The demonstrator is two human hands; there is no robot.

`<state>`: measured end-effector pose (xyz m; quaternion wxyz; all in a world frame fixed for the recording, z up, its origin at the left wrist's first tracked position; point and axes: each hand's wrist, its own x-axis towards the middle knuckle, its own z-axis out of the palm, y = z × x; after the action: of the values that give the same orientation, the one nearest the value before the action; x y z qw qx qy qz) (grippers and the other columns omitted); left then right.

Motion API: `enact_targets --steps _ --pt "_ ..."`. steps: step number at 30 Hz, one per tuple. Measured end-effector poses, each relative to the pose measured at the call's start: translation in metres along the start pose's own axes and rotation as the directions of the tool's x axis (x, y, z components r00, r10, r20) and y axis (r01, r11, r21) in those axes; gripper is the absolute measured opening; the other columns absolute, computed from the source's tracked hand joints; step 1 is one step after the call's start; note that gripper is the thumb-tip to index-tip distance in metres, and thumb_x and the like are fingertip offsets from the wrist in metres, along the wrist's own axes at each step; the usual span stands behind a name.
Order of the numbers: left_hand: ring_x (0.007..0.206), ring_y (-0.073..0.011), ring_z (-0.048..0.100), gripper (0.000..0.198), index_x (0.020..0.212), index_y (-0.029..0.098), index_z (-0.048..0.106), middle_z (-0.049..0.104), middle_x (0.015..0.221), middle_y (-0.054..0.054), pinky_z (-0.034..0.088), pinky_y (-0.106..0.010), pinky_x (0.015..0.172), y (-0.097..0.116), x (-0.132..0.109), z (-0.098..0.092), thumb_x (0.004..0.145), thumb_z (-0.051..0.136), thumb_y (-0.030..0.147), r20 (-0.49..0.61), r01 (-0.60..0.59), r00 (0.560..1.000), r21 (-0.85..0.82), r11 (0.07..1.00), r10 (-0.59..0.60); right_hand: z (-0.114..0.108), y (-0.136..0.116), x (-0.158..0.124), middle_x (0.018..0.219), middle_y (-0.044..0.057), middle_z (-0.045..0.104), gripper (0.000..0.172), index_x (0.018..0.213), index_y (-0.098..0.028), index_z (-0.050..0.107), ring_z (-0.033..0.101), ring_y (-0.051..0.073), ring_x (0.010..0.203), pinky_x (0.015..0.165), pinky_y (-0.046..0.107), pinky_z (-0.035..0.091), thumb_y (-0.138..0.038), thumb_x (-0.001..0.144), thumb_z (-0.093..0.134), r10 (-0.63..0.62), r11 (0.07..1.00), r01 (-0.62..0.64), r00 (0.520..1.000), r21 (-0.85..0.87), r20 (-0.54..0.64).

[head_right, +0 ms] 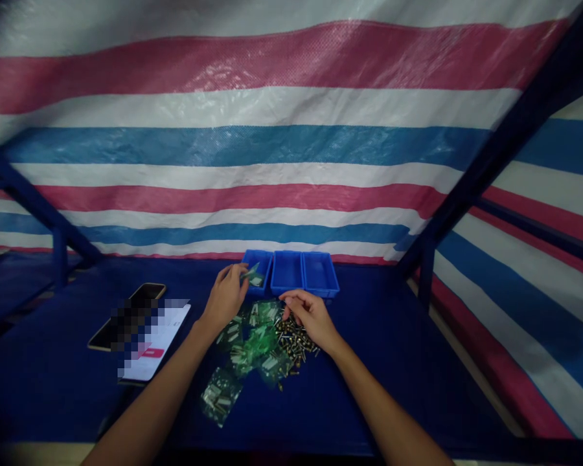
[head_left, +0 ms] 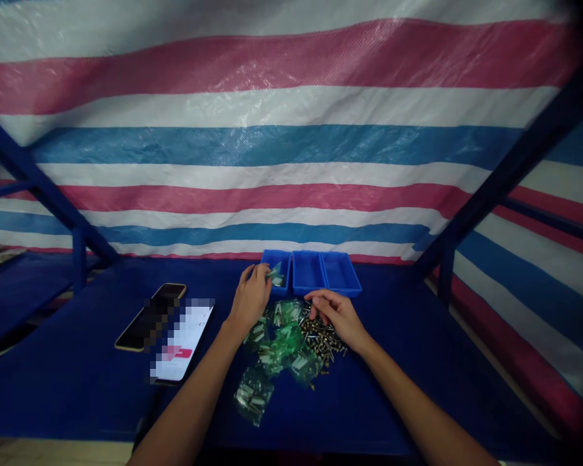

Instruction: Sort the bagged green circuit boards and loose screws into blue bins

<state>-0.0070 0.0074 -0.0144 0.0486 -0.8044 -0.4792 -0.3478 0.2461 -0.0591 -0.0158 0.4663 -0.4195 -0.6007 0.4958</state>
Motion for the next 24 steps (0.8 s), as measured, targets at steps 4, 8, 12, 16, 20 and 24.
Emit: enact_targets --steps 4,8,12,16,20,24 --pt "0.106 -0.0228 0.075 0.022 0.122 0.021 0.051 0.073 0.119 -0.008 0.030 -0.051 0.127 0.003 0.001 0.002 0.102 0.046 0.012 0.032 -0.032 0.999 -0.027 0.999 0.033 0.000 0.001 0.000 0.073 0.002 0.074 0.038 0.109 -0.021 0.076 0.047 0.013 0.052 0.051 0.026 0.035 -0.055 0.099 0.063 -0.001 1.000 0.001 1.000 0.000 0.001" --pt "0.109 -0.0230 0.074 0.018 0.119 0.021 0.052 0.072 0.120 -0.007 0.030 -0.053 0.127 0.005 -0.001 0.000 0.104 0.045 0.014 0.047 -0.027 0.998 -0.053 0.998 0.030 0.000 0.002 0.000 0.074 0.002 0.074 0.035 0.109 -0.022 0.076 0.048 0.013 0.052 0.052 0.026 0.035 -0.053 0.099 0.063 -0.010 1.000 0.010 1.000 0.002 -0.004" --pt "0.109 -0.0238 0.074 0.018 0.116 0.022 0.057 0.075 0.118 -0.007 0.033 -0.053 0.124 0.003 -0.003 -0.005 0.103 0.047 0.015 0.045 -0.040 0.998 -0.057 0.998 0.042 -0.002 0.002 0.000 0.074 0.002 0.074 0.035 0.109 -0.021 0.076 0.047 0.013 0.052 0.052 0.026 0.034 -0.053 0.099 0.063 -0.013 1.000 0.013 1.000 -0.011 -0.014" --pt "0.110 -0.0270 0.072 0.022 0.116 0.025 0.066 0.076 0.120 -0.007 0.042 -0.052 0.117 -0.003 -0.004 -0.011 0.103 0.050 0.015 -0.019 -0.051 0.999 -0.032 0.998 0.050 -0.003 0.000 0.000 0.074 0.002 0.074 0.036 0.108 -0.022 0.076 0.048 0.013 0.052 0.052 0.026 0.035 -0.054 0.099 0.063 -0.001 1.000 0.001 1.000 -0.010 -0.014" --pt "0.105 -0.0291 0.071 0.029 0.126 0.026 0.068 0.078 0.113 -0.008 0.050 -0.048 0.101 -0.005 -0.004 -0.015 0.105 0.049 0.018 -0.043 -0.032 0.999 0.016 0.999 0.033 -0.002 -0.003 0.000 0.074 0.001 0.074 0.035 0.108 -0.022 0.076 0.048 0.013 0.053 0.053 0.026 0.035 -0.053 0.099 0.063 -0.002 1.000 0.002 1.000 -0.011 -0.012" --pt "0.106 -0.0283 0.071 0.035 0.133 0.027 0.069 0.078 0.119 -0.008 0.050 -0.045 0.095 -0.005 -0.004 -0.018 0.106 0.050 0.017 -0.008 -0.045 0.999 0.029 0.999 0.046 -0.002 -0.003 0.000 0.074 0.001 0.074 0.033 0.107 -0.021 0.076 0.047 0.012 0.052 0.052 0.026 0.034 -0.051 0.100 0.063 0.000 1.000 0.000 1.000 0.005 -0.013"
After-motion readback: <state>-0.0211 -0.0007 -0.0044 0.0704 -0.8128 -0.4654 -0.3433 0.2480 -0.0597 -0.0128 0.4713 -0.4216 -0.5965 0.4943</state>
